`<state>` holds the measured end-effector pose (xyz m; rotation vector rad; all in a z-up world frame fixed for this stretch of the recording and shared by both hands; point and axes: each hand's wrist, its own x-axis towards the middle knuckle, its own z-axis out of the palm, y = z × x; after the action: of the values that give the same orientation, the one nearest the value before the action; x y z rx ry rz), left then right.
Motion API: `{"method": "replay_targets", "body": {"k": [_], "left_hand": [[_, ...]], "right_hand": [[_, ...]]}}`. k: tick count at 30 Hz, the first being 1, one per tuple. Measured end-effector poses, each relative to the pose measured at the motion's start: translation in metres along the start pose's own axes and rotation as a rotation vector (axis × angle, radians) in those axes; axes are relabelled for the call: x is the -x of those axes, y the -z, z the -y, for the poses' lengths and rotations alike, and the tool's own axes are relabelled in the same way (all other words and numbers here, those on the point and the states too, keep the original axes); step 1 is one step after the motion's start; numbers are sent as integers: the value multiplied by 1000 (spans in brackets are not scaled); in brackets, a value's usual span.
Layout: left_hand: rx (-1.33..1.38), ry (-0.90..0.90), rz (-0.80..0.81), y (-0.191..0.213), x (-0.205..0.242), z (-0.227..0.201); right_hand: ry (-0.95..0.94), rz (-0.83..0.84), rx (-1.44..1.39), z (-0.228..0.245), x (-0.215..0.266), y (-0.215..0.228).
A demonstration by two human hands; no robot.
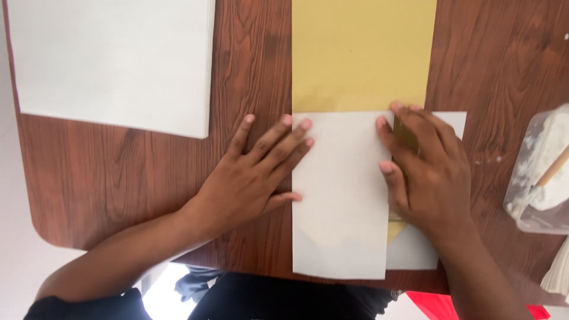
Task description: Folding a sheet of paper around a cardboard template and applying glue with a brush to assemble a paper bag.
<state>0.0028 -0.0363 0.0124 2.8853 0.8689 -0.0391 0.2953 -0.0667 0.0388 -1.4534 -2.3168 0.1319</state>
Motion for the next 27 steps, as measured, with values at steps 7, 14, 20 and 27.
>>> {"method": "replay_targets", "body": {"k": [7, 14, 20, 27], "left_hand": [[-224, -217, 54, 2, 30, -46], [2, -389, 96, -9, 68, -84], [103, -471, 80, -11, 89, -94], [325, -461, -147, 25, 65, -77]], "right_hand": [[59, -7, -25, -1, 11, 0], [45, -50, -5, -2, 15, -2], [-8, -27, 7, -2, 17, 0], [-67, 53, -50, -5, 15, 2]]}}
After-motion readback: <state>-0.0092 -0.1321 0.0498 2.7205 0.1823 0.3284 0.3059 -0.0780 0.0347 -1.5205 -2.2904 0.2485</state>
